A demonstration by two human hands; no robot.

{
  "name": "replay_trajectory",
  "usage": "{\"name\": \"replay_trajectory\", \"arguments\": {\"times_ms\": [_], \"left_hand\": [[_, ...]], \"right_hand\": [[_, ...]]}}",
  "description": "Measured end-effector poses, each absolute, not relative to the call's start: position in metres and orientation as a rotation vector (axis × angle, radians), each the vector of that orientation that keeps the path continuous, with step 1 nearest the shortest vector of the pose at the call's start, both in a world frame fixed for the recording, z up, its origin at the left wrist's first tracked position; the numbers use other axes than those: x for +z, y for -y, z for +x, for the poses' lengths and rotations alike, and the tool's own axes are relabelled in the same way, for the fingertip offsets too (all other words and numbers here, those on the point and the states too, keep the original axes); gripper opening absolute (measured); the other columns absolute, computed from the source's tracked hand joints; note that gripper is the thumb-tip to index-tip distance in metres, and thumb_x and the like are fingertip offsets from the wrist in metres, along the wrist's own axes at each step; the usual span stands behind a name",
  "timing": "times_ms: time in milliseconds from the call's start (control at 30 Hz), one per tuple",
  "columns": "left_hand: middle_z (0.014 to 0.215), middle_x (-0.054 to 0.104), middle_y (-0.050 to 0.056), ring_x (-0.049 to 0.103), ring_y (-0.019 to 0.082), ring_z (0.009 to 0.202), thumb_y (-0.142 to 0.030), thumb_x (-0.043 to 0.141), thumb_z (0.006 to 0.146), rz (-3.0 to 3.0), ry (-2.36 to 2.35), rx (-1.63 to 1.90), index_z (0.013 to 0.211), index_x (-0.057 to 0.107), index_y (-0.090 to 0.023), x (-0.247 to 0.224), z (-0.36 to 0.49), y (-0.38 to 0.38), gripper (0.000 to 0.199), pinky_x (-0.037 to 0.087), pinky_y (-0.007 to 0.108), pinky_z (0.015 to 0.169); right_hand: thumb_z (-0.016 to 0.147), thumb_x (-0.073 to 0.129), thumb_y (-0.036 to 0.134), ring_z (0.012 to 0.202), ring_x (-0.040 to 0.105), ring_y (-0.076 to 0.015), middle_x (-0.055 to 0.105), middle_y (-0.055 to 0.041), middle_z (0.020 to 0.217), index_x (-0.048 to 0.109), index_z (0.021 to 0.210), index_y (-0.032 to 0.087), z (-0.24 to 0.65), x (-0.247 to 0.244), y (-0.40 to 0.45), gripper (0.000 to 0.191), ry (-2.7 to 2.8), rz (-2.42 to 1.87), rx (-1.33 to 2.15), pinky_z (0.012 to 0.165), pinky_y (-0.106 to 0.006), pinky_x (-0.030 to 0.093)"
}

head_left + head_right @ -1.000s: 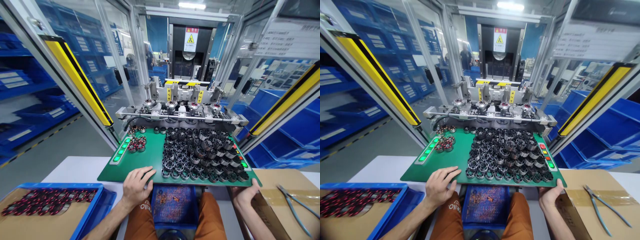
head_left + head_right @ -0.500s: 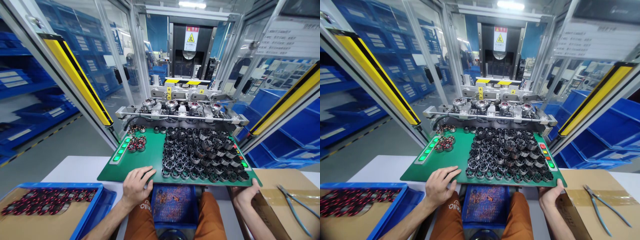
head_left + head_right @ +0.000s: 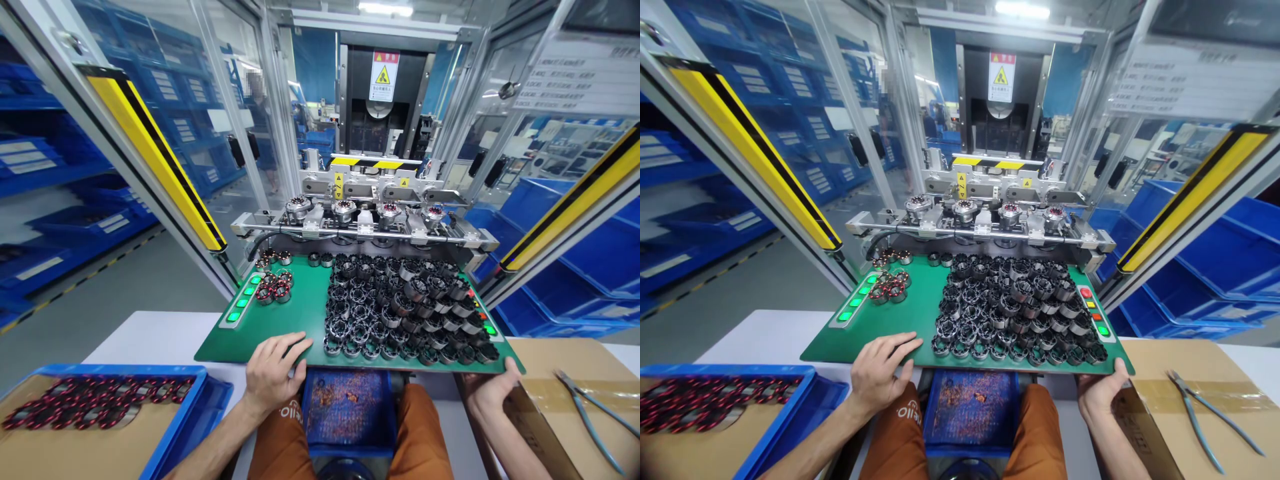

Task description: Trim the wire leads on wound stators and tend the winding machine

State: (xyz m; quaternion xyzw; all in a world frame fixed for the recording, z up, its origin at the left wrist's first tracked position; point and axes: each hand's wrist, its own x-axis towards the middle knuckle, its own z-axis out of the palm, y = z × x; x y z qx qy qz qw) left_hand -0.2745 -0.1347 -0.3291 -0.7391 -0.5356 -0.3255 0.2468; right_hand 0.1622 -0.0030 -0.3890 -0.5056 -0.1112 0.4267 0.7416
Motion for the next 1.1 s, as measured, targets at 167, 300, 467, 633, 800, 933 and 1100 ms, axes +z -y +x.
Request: {"name": "replay_trajectory", "arguments": {"times_ms": [167,300,467,633,800,933,1100], "left_hand": [[0.122,0.082,0.005,0.07,0.023,0.108,-0.026,0.053,0.115,-2.02,1.462,-0.881,0.125,0.076,-0.025,-0.3297,-0.2746,0.135,0.025,0.05,0.039,0.093],[0.122,0.082,0.005,0.07,0.023,0.108,-0.025,0.053,0.115,-2.02,1.461,-0.881,0.125,0.076,-0.025,-0.3289,-0.2745,0.1352,0.025,0.05,0.039,0.093],[0.121,0.082,0.005,0.071,0.024,0.107,-0.026,0.053,0.114,-2.014,1.46,-0.887,0.124,0.076,-0.025,-0.329,-0.2746,0.1347,0.025,0.051,0.039,0.092],[0.121,0.082,0.005,0.07,0.024,0.107,-0.025,0.054,0.114,-2.018,1.46,-0.887,0.124,0.076,-0.025,-0.3289,-0.2743,0.1349,0.025,0.051,0.039,0.093],[0.121,0.083,0.005,0.072,0.023,0.106,-0.025,0.055,0.112,-2.014,1.471,-0.89,0.123,0.078,-0.025,-0.3287,-0.2747,0.1353,0.025,0.051,0.038,0.092],[0.121,0.083,0.006,0.073,0.023,0.104,-0.027,0.055,0.111,-2.005,1.433,-0.872,0.122,0.08,-0.024,-0.3327,-0.2781,0.1333,0.028,0.051,0.038,0.091],[0.122,0.083,0.009,0.071,0.025,0.105,-0.032,0.047,0.116,-1.992,1.364,-0.82,0.125,0.08,-0.022,-0.3377,-0.2819,0.1303,0.036,0.051,0.039,0.09]], "right_hand": [[0.076,0.067,0.073,0.128,0.072,-0.0316,0.08,-0.0106,0.132,0.076,0.12,0.02,0.162,-0.3891,0.0034,0.069,0.247,-1.11,0.942,0.095,-0.046,0.068],[0.077,0.068,0.073,0.129,0.072,-0.0315,0.08,-0.0101,0.131,0.076,0.119,0.02,0.1623,-0.3898,0.0041,0.068,0.259,-1.087,0.948,0.098,-0.047,0.068],[0.073,0.07,0.074,0.129,0.07,-0.0332,0.08,-0.0113,0.129,0.075,0.116,0.021,0.1625,-0.3893,0.0037,0.069,0.264,-1.104,0.936,0.098,-0.049,0.068],[0.071,0.069,0.076,0.129,0.071,-0.0335,0.08,-0.0104,0.128,0.075,0.117,0.022,0.1632,-0.3896,0.0026,0.071,0.262,-1.121,0.936,0.096,-0.049,0.068],[0.076,0.067,0.074,0.128,0.071,-0.0329,0.079,-0.0116,0.131,0.075,0.12,0.02,0.1623,-0.3901,0.0033,0.07,0.246,-1.113,0.943,0.098,-0.049,0.068],[0.077,0.067,0.073,0.126,0.072,-0.0302,0.079,-0.0106,0.134,0.077,0.123,0.02,0.163,-0.3917,0.0029,0.071,0.225,-1.116,0.947,0.085,-0.039,0.067],[0.073,0.069,0.075,0.118,0.071,-0.0281,0.079,-0.0087,0.135,0.076,0.129,0.022,0.1635,-0.3934,0.0019,0.078,0.233,-1.098,0.946,0.074,-0.035,0.062]]}}
